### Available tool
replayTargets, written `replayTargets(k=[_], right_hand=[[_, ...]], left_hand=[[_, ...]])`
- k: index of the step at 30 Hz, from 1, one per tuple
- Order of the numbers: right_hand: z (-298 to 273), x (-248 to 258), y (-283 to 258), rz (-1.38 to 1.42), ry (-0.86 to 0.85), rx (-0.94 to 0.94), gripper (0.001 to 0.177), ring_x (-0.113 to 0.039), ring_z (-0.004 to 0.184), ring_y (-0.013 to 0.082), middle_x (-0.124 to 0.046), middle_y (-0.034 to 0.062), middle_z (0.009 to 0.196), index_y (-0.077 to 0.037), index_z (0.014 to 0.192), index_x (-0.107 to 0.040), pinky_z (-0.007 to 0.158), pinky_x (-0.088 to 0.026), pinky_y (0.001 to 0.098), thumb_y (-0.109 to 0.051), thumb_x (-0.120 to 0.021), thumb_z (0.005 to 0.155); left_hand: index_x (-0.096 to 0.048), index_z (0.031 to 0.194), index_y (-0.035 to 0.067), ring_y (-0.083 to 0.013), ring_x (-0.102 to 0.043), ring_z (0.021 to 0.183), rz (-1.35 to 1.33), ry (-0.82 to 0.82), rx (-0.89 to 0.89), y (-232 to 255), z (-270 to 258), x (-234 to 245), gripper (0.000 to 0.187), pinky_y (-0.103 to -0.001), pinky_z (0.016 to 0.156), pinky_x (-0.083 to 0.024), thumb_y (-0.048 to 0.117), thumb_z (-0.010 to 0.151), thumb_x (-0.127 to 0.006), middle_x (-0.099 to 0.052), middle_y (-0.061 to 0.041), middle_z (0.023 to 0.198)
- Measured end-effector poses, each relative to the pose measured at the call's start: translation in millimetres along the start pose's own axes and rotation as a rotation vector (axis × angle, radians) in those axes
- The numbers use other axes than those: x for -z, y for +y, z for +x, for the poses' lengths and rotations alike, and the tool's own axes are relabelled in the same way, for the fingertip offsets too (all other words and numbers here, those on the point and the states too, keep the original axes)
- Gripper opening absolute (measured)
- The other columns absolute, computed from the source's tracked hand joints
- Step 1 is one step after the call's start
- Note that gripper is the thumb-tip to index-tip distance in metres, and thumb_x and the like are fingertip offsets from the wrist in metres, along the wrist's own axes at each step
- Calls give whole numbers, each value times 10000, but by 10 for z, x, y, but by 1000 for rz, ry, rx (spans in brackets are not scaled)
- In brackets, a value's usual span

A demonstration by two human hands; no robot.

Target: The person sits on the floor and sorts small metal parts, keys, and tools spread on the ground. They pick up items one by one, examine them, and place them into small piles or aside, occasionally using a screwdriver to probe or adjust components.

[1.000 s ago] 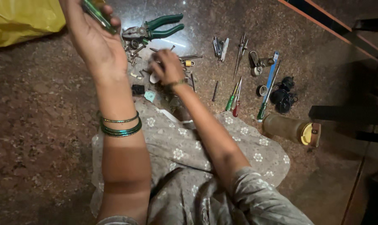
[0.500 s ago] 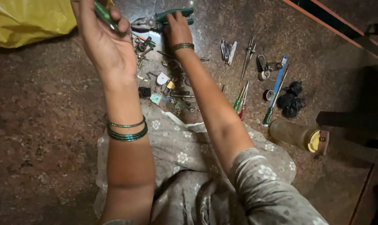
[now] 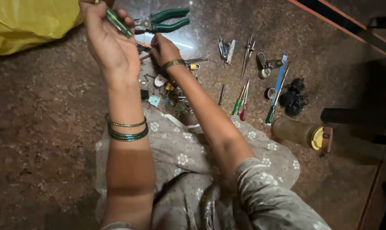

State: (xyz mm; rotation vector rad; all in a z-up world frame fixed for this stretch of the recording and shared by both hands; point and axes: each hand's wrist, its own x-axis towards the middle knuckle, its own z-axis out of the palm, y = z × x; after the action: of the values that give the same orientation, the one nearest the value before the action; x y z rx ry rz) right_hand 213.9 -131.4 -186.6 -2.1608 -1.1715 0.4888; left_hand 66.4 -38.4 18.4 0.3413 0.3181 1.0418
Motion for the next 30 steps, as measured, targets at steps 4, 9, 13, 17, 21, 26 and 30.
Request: replayTargets(k=[4,9,13,17,21,26,30], right_hand=[[-339,300,83,93,109,-43,262,-685,870,289,-693,139,971,-90,1212,-686,792,-552,390,-150,-684,957],[-1123,1194,68,808,36,-214,209,-681,1016,159,-695,25,1057,-28,1128,-628,909,-578,302,-105,-764,988],[-1629,1886,-9,968,244,-218,255,-625,900,116,-675,35,1028,-36,1191,-637,766,-527,263,-64,-751,964],[-2033,2062,-101,1039,311,-151,300,-648,940,123,-678,65,1073,-7,1192,-624,817,-544,264,3,-782,938],[-2234,1930,-88,1133,332,-163,286,-714,973,169,-701,87,1087,-14,1158,-613,867,-605,318,-14,-772,920],[-2224,1759,-64,1109,440,-166,260,-715,1028,191,-680,112,1153,-12,1121,-616,916,-620,349,5,-781,921],[-2163,1730,-83,935,449,-70,247,-675,1101,176,-664,122,1202,-4,1106,-632,979,-575,324,37,-790,921]], left_hand=[[-563,1224,90,-188,-616,962,-91,80,24,-118,38,124,205,-327,812,-481,213,1059,-561,-634,-64,1072],[-562,1245,111,-140,-589,942,66,-12,11,-592,-73,24,203,-274,806,-450,179,1068,-635,-677,-85,1138],[-453,1262,124,-193,-650,1031,27,-121,359,-1188,-521,-231,272,-288,870,-511,164,1045,-611,-656,-95,1210],[-454,1228,85,-301,-665,1172,-29,-18,581,-1477,-922,-274,210,-363,1044,-534,183,1065,-542,-571,-56,1077],[-471,1220,70,-299,-640,1203,-59,-123,592,-1650,-1145,-155,180,-362,1062,-513,180,1095,-539,-548,-51,1060],[-478,1220,63,-300,-624,1215,-36,-77,594,-1730,-1245,-62,173,-378,1112,-499,191,1110,-511,-534,-53,1061],[-467,1208,67,-291,-615,1232,28,-73,556,-1740,-1259,-53,151,-378,1114,-494,181,1114,-496,-512,-59,1075]])
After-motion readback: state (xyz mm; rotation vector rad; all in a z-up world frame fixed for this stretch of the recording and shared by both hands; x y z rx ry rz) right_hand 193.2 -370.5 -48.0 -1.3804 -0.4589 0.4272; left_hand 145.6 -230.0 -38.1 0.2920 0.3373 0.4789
